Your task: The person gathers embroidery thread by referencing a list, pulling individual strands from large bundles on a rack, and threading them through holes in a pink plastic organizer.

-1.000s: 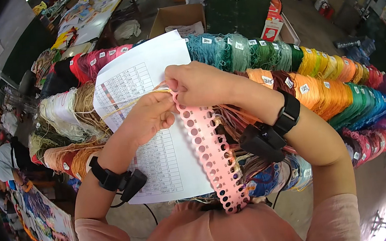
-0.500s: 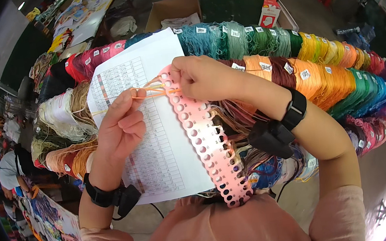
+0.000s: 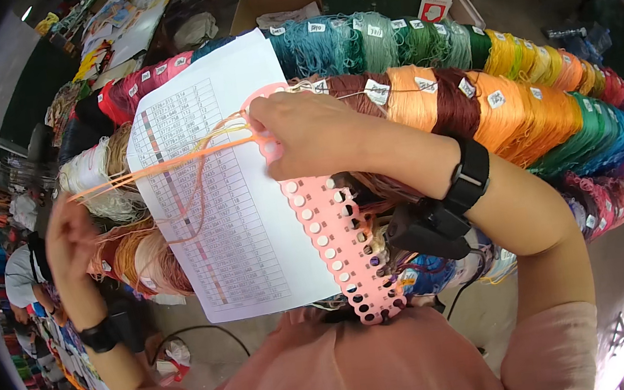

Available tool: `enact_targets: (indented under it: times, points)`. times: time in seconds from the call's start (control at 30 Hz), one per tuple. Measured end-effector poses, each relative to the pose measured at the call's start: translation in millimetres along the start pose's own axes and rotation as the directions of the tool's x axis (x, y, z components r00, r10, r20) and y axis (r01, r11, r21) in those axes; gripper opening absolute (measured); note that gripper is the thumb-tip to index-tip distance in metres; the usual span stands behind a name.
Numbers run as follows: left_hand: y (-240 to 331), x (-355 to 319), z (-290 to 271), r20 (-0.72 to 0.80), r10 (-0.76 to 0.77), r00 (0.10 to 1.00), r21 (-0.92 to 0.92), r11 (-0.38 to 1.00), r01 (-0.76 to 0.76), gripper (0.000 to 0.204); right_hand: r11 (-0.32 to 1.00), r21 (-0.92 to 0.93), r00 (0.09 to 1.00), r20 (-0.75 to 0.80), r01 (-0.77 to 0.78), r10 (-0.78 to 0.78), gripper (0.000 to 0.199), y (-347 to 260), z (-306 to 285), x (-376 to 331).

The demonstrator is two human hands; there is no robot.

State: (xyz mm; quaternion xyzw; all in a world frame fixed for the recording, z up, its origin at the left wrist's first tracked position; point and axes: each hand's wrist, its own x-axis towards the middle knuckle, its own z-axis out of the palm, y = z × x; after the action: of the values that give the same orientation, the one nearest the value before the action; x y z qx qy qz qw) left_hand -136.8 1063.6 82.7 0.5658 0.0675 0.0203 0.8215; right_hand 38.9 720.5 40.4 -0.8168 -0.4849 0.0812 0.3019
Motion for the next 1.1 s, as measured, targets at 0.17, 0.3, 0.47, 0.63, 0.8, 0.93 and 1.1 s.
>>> enact_targets:
  times: [0.17, 0.3, 0.47, 0.63, 0.8, 0.93, 1.1]
  points:
    - [27, -70, -117, -0.784, 0.24, 0.573, 0.242, 0.967, -0.074, 0.02, 0.996, -0.049, 0.997, -0.022, 0.079, -0.081, 0.035, 3, 3, -1]
    - [-30, -87, -62, -0.688, 0.392, 0.611, 0.577, 0.806, 0.133, 0.031, 0.998, 0.02, 0.998, -0.003, 0.065, -0.065, 0.039, -1, 1, 4]
    - [-85, -85, 54, -0.233, 0.337, 0.912, 0.889, 0.454, 0.059, 0.014, 0.69, 0.705, 0.98, 0.034, -0.162, 0.195, 0.017, 4, -12, 8]
    - [-121, -79, 84, 0.196, 0.43, 0.881, 0.928, 0.209, -0.309, 0.017, 0.878, 0.401, 0.965, 0.123, -0.262, 0.232, 0.007, 1, -9, -1]
    - [-144, -78, 90, 0.285, 0.483, 0.828, 0.913, 0.128, -0.388, 0.018, 0.99, -0.082, 0.972, -0.194, 0.116, -0.13, 0.021, -8, 11, -23]
    - [-146, -82, 95, 0.306, 0.494, 0.814, 0.916, 0.079, -0.393, 0.019, 0.887, -0.457, 0.974, -0.166, 0.062, -0.154, 0.038, -28, 24, -47]
    - [-147, -91, 102, 0.273, 0.435, 0.858, 0.928, 0.118, -0.354, 0.018, 0.875, -0.484, 0.983, -0.155, 0.013, -0.1, 0.044, -31, 34, -57]
